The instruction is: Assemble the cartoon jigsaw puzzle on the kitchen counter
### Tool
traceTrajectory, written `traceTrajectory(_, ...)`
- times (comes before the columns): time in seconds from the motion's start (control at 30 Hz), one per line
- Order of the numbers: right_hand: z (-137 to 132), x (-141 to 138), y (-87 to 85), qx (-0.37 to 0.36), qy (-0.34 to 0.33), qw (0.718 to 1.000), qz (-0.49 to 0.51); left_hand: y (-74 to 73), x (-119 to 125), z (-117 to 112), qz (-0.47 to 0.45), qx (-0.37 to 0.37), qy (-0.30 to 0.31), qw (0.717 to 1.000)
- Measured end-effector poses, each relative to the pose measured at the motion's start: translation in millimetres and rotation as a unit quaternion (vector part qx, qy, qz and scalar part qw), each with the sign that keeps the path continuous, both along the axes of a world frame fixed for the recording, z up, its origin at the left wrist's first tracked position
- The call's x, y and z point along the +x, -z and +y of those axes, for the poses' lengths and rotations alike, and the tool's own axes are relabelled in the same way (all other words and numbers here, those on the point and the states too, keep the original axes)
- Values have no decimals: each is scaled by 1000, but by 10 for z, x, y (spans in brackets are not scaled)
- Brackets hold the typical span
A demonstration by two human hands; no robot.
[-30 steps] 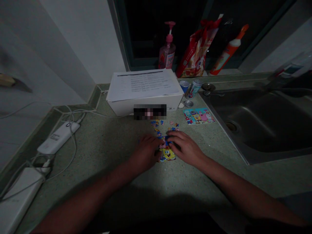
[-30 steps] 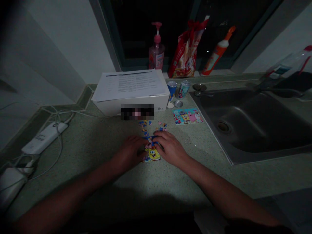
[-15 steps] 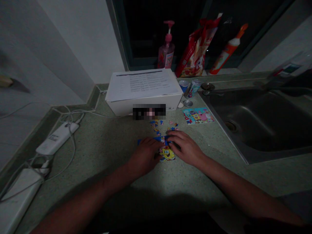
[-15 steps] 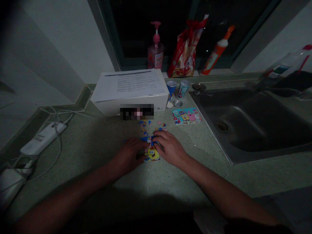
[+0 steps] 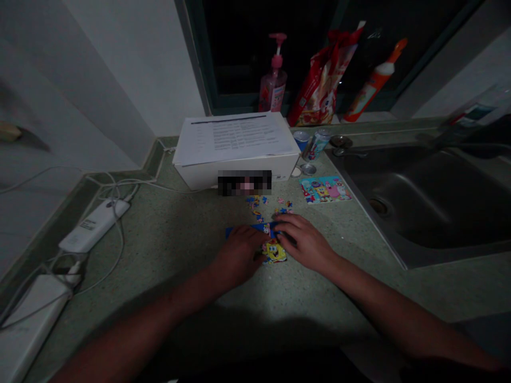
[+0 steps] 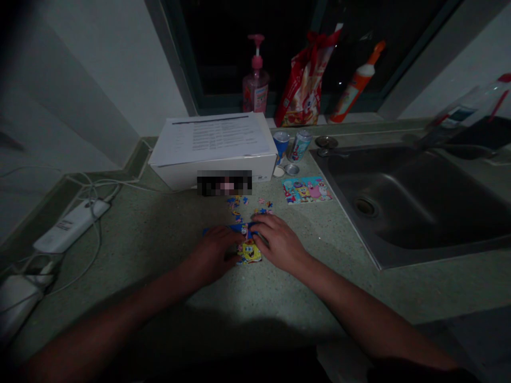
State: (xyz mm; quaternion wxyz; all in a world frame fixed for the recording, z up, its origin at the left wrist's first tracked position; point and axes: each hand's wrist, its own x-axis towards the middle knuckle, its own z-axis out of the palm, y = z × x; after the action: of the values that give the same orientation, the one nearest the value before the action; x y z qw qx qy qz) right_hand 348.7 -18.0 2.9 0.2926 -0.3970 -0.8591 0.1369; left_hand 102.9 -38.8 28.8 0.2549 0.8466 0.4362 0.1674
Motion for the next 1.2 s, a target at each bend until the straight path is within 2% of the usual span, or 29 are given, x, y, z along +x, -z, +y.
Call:
traceTrajectory(0.43,2,3,-6,4,1,1000,4,1,-20,7,7,3,2,1000)
traceTrajectory(0.73,11,4,10,16,-6,1000,-4,-77,-398,137,-20,25,-80,996)
traceTrajectory(0.9,8,4,1,13,-7,1000,-7,-74,-552,33,-27,18,-104,994)
traceTrajectory(1.2,5,-2,-3,18,-10,1000,-8,65,-419,-152,-75,18,-85,993)
